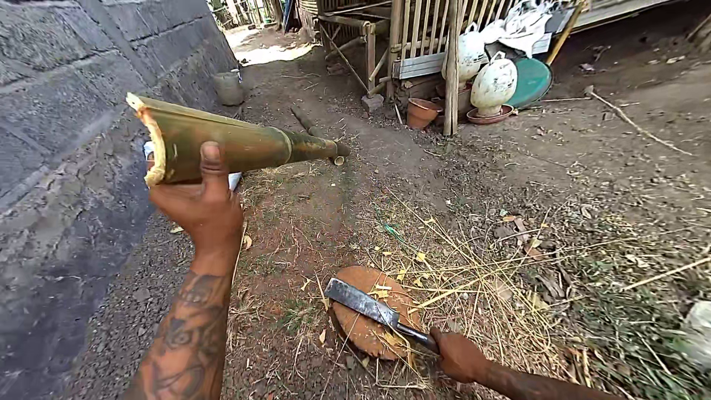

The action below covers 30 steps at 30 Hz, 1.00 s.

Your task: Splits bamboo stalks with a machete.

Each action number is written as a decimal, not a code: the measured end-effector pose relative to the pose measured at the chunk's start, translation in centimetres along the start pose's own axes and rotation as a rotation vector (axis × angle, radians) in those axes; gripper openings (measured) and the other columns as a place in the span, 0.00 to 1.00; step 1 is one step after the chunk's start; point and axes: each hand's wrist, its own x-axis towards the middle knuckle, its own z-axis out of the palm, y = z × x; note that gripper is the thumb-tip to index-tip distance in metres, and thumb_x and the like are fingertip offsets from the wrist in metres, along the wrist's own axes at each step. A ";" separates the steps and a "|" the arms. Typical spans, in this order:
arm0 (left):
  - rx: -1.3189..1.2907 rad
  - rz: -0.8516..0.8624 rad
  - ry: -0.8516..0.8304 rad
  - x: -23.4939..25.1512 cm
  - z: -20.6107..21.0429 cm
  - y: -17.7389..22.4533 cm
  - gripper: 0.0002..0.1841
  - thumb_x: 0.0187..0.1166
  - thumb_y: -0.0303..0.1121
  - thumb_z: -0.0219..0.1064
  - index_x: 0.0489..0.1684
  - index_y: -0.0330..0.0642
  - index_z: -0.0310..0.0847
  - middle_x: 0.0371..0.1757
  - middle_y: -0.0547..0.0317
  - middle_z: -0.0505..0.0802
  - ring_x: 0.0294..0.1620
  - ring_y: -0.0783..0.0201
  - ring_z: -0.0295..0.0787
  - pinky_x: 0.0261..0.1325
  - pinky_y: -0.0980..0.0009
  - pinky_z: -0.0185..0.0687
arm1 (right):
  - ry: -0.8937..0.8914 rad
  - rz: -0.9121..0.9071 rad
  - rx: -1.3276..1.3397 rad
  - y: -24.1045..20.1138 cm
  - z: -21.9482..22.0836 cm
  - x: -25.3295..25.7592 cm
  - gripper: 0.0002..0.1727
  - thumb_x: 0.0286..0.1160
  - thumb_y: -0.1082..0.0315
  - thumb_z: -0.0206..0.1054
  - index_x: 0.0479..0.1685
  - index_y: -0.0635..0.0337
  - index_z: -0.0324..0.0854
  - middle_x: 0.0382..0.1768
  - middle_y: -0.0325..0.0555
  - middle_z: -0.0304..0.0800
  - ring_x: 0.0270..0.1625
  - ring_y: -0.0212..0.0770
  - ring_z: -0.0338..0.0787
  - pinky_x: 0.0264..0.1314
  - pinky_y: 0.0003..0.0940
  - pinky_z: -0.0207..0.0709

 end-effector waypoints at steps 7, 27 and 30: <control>-0.036 0.049 0.526 12.0 4.1 -4.8 0.18 0.96 0.36 0.48 0.40 0.32 0.77 0.33 0.56 0.89 0.41 0.66 0.92 0.53 0.62 0.89 | 0.056 -0.181 0.226 1.8 -9.2 -8.6 0.25 0.62 0.51 0.81 0.47 0.63 0.87 0.36 0.58 0.90 0.43 0.59 0.90 0.50 0.65 0.80; -0.069 -0.305 -0.063 64.3 11.3 26.9 0.12 0.92 0.33 0.54 0.56 0.35 0.79 0.50 0.51 0.91 0.53 0.59 0.91 0.58 0.58 0.92 | 0.598 -0.231 0.902 -5.8 -34.2 -67.5 0.15 0.66 0.64 0.74 0.40 0.69 0.83 0.24 0.44 0.86 0.22 0.35 0.84 0.29 0.41 0.82; 0.015 -0.240 0.045 62.4 18.1 37.8 0.24 0.98 0.45 0.37 0.54 0.42 0.79 0.43 0.59 0.90 0.46 0.65 0.91 0.52 0.61 0.91 | 0.695 -0.389 0.831 -6.2 -37.6 -71.6 0.17 0.66 0.61 0.76 0.38 0.68 0.84 0.24 0.44 0.87 0.23 0.34 0.85 0.30 0.39 0.81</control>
